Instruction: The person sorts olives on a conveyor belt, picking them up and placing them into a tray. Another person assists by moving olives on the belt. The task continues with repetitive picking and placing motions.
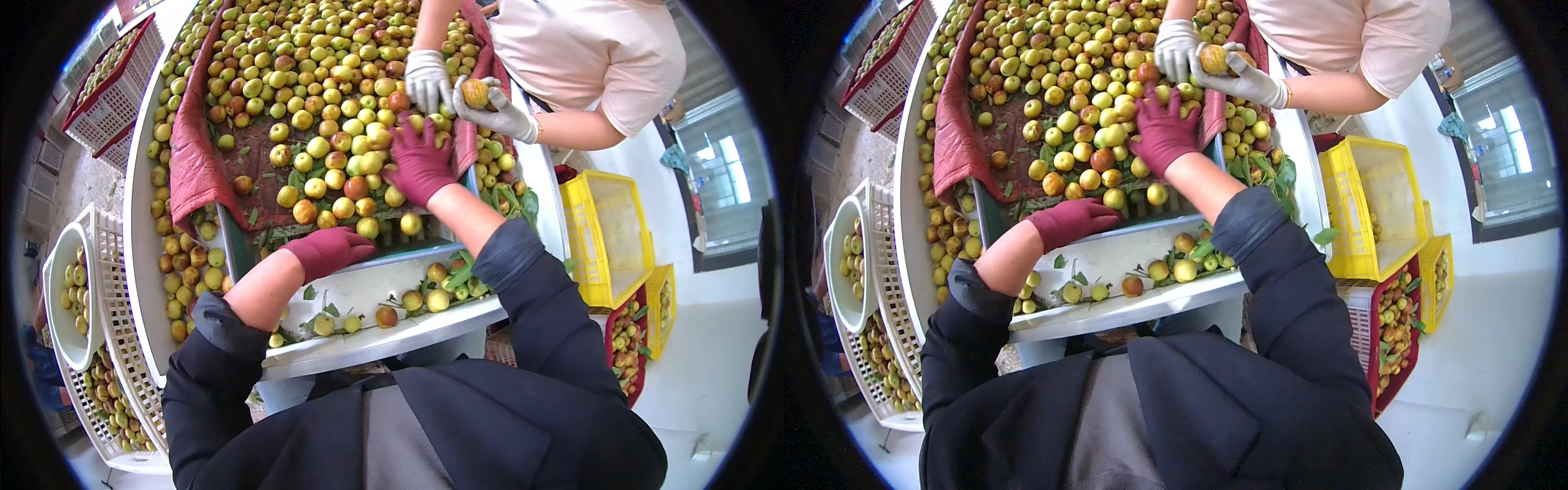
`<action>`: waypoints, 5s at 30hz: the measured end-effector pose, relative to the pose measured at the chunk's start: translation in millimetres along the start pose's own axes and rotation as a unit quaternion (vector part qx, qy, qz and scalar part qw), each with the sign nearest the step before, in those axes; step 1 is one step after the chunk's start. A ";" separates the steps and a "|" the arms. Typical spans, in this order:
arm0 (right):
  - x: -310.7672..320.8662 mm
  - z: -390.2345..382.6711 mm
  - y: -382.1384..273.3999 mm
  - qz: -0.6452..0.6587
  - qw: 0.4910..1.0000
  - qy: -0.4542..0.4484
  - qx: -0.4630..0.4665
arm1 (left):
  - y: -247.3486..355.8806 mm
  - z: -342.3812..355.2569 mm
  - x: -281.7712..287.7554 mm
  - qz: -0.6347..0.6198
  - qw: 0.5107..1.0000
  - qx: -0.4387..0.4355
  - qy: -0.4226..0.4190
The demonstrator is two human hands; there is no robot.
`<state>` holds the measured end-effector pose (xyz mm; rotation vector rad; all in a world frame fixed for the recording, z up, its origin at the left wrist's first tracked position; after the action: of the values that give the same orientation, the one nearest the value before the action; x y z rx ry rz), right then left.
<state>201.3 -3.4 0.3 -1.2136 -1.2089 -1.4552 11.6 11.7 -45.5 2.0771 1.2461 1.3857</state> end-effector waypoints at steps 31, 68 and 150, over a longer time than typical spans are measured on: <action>8.1 6.8 -131.5 0.267 0.910 0.058 0.312 | 17.9 -4.6 2.4 0.003 0.997 -0.077 -0.006; 22.7 186.5 -30.0 0.110 0.937 0.311 0.114 | -4.1 0.2 -4.2 0.002 0.999 0.049 0.017; 25.9 30.7 -41.5 0.459 0.860 0.042 0.219 | -4.5 8.9 -4.9 0.058 0.997 0.003 -0.049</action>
<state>161.4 32.5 21.5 -1.1340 -0.6586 -0.4718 16.5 11.7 -55.4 2.2256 1.1066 1.3111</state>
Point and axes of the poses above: each hand's wrist, its own z-axis towards the middle knuckle, its own x-axis out of the back of the hand, y = z × x, the point moved 5 cm from there along z, towards the middle knuckle, and after that the axes turned 12 degrees about x, right-handed, at the moved point
